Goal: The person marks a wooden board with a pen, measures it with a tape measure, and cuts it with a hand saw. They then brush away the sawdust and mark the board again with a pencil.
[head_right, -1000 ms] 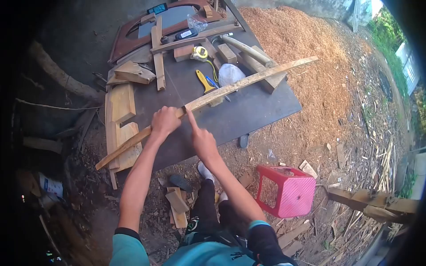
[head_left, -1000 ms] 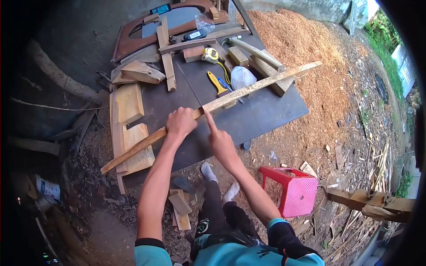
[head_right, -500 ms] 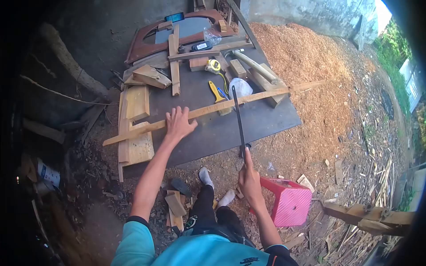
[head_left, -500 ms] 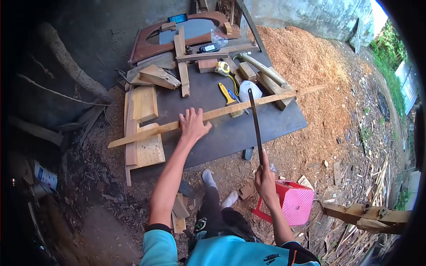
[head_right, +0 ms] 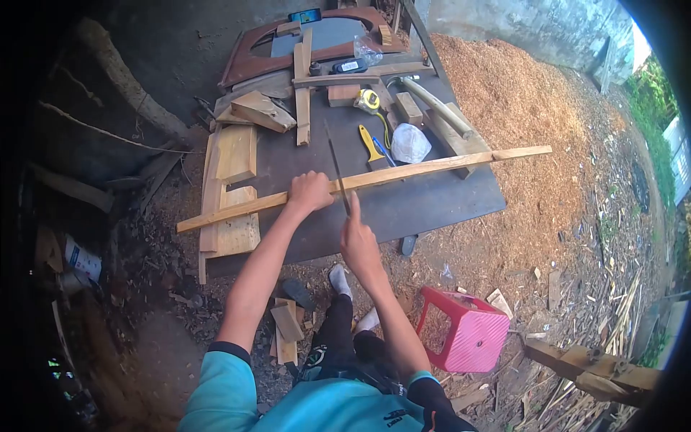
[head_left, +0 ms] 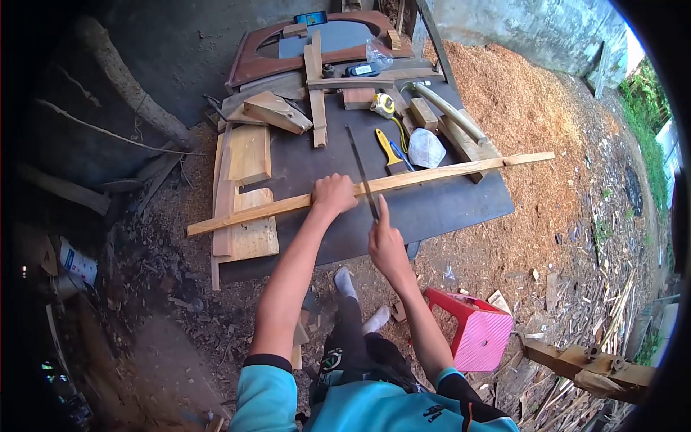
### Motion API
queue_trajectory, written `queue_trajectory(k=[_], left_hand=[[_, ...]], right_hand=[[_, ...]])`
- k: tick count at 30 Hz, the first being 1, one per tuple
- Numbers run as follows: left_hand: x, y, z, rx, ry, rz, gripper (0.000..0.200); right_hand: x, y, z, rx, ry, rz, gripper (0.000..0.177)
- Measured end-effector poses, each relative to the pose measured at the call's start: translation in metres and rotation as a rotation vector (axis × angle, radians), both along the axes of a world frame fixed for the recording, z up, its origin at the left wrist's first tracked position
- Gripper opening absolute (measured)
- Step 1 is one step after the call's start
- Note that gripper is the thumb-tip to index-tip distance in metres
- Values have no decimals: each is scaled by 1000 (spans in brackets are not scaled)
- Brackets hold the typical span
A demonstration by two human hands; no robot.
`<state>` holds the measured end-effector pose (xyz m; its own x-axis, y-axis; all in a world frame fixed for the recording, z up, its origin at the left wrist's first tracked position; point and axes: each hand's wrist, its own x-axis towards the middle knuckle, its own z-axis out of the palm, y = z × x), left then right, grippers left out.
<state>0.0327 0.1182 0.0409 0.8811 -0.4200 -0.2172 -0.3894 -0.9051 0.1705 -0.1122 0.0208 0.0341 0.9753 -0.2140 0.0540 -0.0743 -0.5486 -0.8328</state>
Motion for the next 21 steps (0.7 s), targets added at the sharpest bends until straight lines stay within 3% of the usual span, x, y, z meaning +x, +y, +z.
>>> queue_trajectory(k=[10, 21], left_hand=[[-8, 4, -10, -60, -121, -37, 11], [-9, 4, -12, -60, -146, -42, 11]], right_hand=[[37, 8, 6, -194, 125, 35, 69], [40, 10, -5, -89, -22, -10, 68]])
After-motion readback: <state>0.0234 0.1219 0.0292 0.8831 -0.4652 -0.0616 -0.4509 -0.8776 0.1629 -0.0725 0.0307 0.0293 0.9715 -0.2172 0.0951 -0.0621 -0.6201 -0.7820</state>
